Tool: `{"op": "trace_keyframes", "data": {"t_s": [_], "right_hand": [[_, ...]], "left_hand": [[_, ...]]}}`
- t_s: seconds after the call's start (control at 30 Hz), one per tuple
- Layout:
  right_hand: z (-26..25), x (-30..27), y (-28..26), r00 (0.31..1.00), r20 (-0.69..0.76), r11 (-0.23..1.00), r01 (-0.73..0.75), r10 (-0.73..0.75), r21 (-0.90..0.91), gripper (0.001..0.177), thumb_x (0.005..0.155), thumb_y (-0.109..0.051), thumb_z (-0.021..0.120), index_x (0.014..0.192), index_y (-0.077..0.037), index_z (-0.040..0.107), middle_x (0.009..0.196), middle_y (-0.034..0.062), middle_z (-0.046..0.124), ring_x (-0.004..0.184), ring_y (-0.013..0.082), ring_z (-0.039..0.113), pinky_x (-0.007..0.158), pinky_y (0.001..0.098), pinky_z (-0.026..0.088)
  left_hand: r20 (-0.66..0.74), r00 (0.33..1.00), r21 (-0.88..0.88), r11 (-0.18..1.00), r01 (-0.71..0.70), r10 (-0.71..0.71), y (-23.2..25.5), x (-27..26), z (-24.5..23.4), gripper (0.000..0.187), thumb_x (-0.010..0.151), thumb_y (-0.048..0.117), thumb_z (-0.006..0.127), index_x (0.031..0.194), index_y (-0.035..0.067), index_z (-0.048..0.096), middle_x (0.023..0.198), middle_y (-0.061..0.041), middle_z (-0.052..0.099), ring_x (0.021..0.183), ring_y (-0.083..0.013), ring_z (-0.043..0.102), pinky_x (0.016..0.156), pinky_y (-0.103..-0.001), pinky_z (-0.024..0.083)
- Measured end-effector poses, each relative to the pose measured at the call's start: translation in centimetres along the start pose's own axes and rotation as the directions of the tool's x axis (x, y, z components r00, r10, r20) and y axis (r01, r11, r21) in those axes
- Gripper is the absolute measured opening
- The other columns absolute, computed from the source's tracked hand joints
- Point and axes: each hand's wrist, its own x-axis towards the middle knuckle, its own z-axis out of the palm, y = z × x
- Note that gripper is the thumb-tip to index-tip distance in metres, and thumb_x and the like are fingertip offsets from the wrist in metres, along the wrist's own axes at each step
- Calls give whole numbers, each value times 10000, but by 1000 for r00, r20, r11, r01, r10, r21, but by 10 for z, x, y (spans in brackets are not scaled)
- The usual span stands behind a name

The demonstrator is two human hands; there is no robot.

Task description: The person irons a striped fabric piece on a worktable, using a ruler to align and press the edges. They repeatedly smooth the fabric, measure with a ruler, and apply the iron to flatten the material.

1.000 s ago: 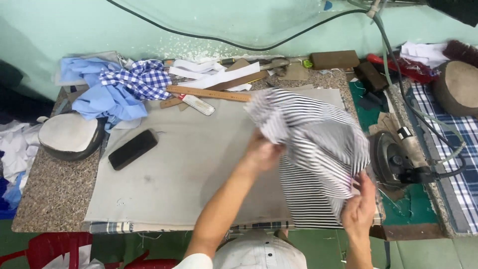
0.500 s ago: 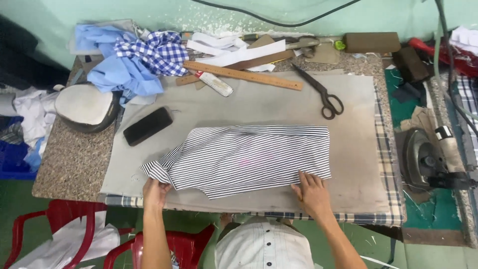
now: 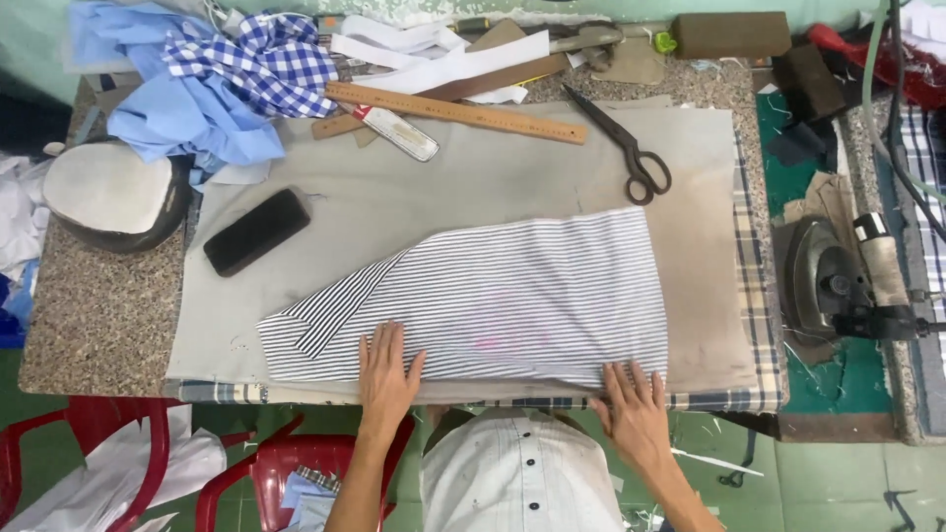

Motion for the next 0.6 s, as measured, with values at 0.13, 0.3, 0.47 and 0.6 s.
{"op": "trace_keyframes", "data": {"t_s": [0.13, 0.3, 0.47, 0.6], "right_hand": [[3, -23, 15, 1000, 14, 999, -27, 26, 41, 661, 951, -657, 410, 1479, -274, 512, 1340, -35, 674, 1437, 190, 484, 1273, 473, 258], [10, 24, 29, 989, -141, 994, -34, 48, 103, 627, 983, -578, 468, 1458, -179, 560, 1473, 49, 604, 1449, 232, 488, 1228, 465, 328], [18, 50, 30, 994, -9, 994, -106, 106, 35, 693, 995, -638, 404, 1519, -196, 503, 1544, 47, 541, 1493, 228, 433, 1241, 471, 302], [2, 49, 29, 994, 40, 992, -106, 103, 73, 694, 1011, -624, 393, 1525, -171, 500, 1558, 90, 524, 1503, 272, 422, 1228, 495, 321]], "left_hand": [[34, 999, 58, 998, -3, 1, -14, -9, 14, 614, 969, 476, 629, 1426, 78, 536, 1407, -158, 593, 1367, -327, 515, 1212, -553, 279], [20, 997, 147, 986, -73, 71, -30, 5, 25, 419, 983, 427, 636, 1244, 107, 704, 1325, -105, 665, 1306, -303, 579, 1147, -486, 415], [204, 977, 215, 976, 19, -64, -50, 80, 11, 487, 1017, 344, 566, 1437, 99, 561, 1532, -166, 496, 1409, -346, 480, 1175, -575, 303], [-77, 954, 181, 937, 300, -290, -68, 124, -2, 767, 1014, 151, 661, 1626, 29, 216, 1655, -316, 129, 1524, -489, 149, 1197, -668, 73]]}}
